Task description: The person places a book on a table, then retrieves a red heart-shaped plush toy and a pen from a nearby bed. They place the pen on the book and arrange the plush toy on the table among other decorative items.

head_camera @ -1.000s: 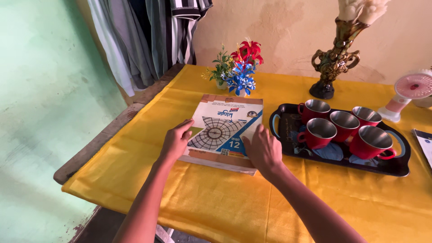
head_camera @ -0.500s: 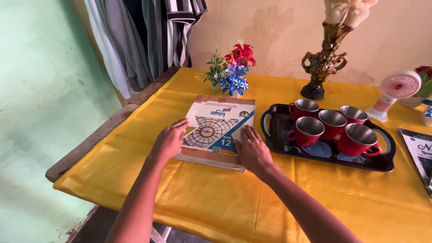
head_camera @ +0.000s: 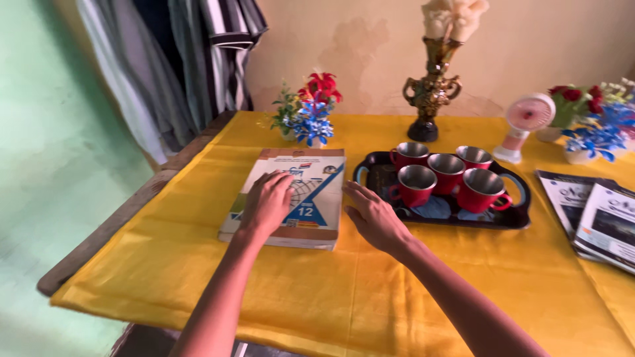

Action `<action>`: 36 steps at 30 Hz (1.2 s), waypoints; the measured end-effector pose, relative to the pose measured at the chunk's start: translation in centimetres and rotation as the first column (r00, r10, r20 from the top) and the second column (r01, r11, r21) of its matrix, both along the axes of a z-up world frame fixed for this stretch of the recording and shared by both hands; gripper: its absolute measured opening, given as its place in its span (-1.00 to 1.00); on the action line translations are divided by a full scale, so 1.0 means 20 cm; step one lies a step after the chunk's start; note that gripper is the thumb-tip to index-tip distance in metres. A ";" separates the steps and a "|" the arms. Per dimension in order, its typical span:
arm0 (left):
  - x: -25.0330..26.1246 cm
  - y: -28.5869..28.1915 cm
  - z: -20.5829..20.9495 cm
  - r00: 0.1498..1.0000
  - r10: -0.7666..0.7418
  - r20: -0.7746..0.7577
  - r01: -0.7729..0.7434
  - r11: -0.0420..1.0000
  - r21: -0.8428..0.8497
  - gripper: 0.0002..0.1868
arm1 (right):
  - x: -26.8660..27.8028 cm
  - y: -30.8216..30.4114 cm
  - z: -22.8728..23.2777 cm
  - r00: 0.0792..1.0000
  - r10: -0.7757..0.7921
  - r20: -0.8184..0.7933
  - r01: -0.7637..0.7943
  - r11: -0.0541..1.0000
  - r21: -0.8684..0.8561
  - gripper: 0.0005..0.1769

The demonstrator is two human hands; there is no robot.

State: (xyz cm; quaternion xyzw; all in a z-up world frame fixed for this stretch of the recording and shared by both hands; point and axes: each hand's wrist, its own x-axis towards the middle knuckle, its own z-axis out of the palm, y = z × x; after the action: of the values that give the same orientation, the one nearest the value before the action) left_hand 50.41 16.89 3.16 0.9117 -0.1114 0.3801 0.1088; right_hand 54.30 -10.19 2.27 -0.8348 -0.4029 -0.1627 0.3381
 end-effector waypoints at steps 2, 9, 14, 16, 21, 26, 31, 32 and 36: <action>0.02 -0.15 0.05 0.995 -0.081 0.053 0.083 0.996 -0.043 -0.73 | -0.02 -0.07 0.04 0.995 -0.001 0.103 -0.002 0.999 0.033 -0.51; 0.07 -0.67 0.13 0.918 -0.361 0.163 0.375 0.925 -0.062 -0.75 | -0.07 -0.41 0.14 0.968 -0.145 0.207 0.119 0.984 0.133 -0.60; 0.08 -1.05 0.16 0.829 -0.531 0.177 0.546 0.836 -0.052 -0.74 | -0.11 -0.74 0.20 0.912 -0.312 0.266 0.266 0.944 0.196 -0.72; 0.08 -1.21 0.15 0.785 -0.596 0.169 0.611 0.789 -0.057 -0.75 | -0.12 -0.89 0.20 0.890 -0.386 0.244 0.332 0.914 0.235 -0.72; 0.08 -1.63 0.10 0.669 -0.733 0.124 0.743 0.659 -0.116 -0.76 | -0.15 -1.26 0.15 0.757 -0.615 0.222 0.564 0.786 0.254 -0.77; 0.08 -2.06 0.01 0.577 -0.816 0.047 0.811 0.564 -0.155 -0.76 | -0.22 -1.67 0.04 0.576 -0.791 0.207 0.747 0.612 0.261 -0.81; 0.05 -2.42 -0.07 0.486 -0.872 -0.047 0.854 0.486 -0.187 -0.69 | -0.36 -2.05 -0.05 0.397 -0.903 0.166 0.883 0.425 0.199 -0.78; 0.04 -2.49 -0.08 0.469 -0.881 -0.058 0.862 0.472 -0.185 -0.68 | -0.39 -2.12 -0.07 0.354 -0.920 0.167 0.906 0.381 0.181 -0.78; 0.00 -2.72 -0.12 0.410 -0.908 -0.087 0.886 0.419 -0.199 -0.66 | -0.51 -2.37 -0.12 0.198 -0.955 0.223 0.964 0.231 0.134 -0.76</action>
State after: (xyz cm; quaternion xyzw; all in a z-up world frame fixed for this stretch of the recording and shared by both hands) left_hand 50.40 -37.47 0.73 0.7318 -0.5487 0.1840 0.3600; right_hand 44.20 -57.62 -0.07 -0.8805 0.1589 -0.4367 0.0938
